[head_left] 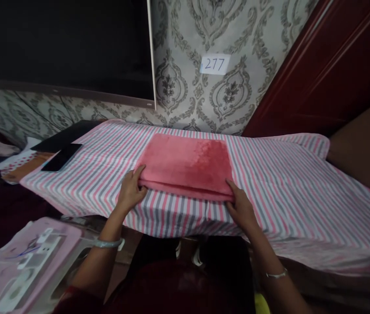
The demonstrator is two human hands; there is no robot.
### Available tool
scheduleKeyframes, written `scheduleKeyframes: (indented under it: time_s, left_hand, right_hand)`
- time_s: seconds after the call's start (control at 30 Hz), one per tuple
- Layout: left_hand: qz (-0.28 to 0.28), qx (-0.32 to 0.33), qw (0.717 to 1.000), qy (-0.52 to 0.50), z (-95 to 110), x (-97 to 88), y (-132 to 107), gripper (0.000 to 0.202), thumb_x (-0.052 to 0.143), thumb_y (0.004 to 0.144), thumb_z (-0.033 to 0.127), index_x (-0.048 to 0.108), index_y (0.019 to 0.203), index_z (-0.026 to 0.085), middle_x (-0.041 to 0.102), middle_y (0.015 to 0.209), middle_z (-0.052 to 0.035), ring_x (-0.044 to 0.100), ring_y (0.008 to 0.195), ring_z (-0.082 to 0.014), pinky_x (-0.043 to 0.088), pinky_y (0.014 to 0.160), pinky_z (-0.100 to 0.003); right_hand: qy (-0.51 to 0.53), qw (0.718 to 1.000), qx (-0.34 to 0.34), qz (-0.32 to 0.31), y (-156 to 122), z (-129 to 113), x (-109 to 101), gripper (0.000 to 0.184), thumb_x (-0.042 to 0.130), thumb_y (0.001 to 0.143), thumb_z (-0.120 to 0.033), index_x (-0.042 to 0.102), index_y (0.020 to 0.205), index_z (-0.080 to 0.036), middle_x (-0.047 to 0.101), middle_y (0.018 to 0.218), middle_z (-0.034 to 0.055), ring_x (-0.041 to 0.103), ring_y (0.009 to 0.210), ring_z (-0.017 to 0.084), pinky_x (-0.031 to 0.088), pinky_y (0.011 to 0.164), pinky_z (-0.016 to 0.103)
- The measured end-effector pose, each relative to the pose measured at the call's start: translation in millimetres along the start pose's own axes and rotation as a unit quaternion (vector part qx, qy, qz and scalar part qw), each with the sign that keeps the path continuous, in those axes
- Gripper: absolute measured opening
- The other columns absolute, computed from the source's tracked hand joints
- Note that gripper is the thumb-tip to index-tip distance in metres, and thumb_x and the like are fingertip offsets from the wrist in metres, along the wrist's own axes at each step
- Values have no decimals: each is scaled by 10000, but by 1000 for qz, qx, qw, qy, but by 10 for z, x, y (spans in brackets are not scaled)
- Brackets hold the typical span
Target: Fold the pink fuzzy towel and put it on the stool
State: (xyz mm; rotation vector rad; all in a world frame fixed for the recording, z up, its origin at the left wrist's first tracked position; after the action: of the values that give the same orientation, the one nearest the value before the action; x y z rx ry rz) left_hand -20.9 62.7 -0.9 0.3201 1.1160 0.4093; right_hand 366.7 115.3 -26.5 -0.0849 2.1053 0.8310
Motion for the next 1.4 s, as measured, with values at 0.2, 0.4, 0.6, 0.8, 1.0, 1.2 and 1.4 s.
scheduleKeyframes:
  time_s: [0.2, 0.4, 0.6, 0.8, 1.0, 1.2, 1.4]
  left_hand:
    - [4, 2, 1000, 6, -4, -2, 0, 769, 549, 730, 223, 428, 1489, 180, 563, 1082, -113, 565, 1039, -312, 476, 979, -483]
    - [9, 7, 1000, 4, -20, 3, 2, 779, 555, 722, 209, 421, 1488, 170, 573, 1108, -123, 577, 1051, -316, 476, 981, -486]
    - [17, 32, 999, -16, -15, -10, -9, 819, 572, 722, 212, 367, 1514, 172, 574, 1223, -141, 567, 1152, -329, 461, 1025, -493]
    - [28, 27, 999, -14, -40, 2, -18, 794, 560, 732, 190, 382, 1506, 169, 587, 1191, -143, 576, 1140, -329, 473, 1015, -499]
    - [30, 19, 999, 3, -65, 13, 10, 801, 568, 730, 177, 374, 1507, 171, 589, 1197, -149, 579, 1141, -340, 474, 1015, -508]
    - [40, 34, 999, 14, -54, -2, 9, 798, 560, 751, 162, 342, 1518, 181, 580, 1221, -151, 578, 1153, -337, 485, 1006, -505]
    - [25, 66, 996, 45, -34, -9, 44, 801, 568, 721, 145, 359, 1495, 163, 548, 1249, -161, 577, 1173, -335, 500, 1001, -480]
  right_hand:
    - [-3, 1000, -8, 3, -3, -11, 14, 721, 484, 844, -142, 348, 1542, -259, 604, 1352, 121, 597, 1200, 289, 506, 1023, 518]
    - [0, 1000, -11, 8, -5, -16, 1, 717, 481, 844, -133, 355, 1538, -262, 603, 1364, 112, 600, 1199, 282, 511, 1020, 500]
    - [-5, 1000, -9, 7, -17, -9, -3, 728, 486, 859, -139, 317, 1556, -267, 599, 1369, 107, 605, 1182, 282, 525, 1000, 482]
    - [-11, 1000, -7, 9, -24, 11, 25, 759, 490, 857, -145, 280, 1575, -271, 587, 1376, 114, 596, 1193, 298, 513, 1010, 502]
    - [-21, 1000, 0, 17, 96, -19, -28, 699, 482, 816, -110, 410, 1497, -254, 623, 1309, 110, 609, 1157, 285, 526, 982, 466]
    - [-36, 996, -29, 71, 317, -187, -250, 590, 493, 800, -121, 529, 1381, -222, 684, 1120, 104, 625, 1029, 291, 539, 913, 455]
    - [-44, 995, -54, 74, 527, -304, -390, 574, 486, 801, -112, 542, 1361, -225, 682, 1139, 102, 614, 1061, 292, 526, 928, 449]
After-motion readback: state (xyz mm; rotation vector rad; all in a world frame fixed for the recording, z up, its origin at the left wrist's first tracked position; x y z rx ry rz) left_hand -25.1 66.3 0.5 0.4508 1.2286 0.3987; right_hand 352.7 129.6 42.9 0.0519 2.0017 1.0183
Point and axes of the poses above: each hand's wrist, its own y-axis towards the middle knuckle, its own x-axis out of the palm, z = x × y, the point moved 10 cm from there along y, towards the middle knuckle
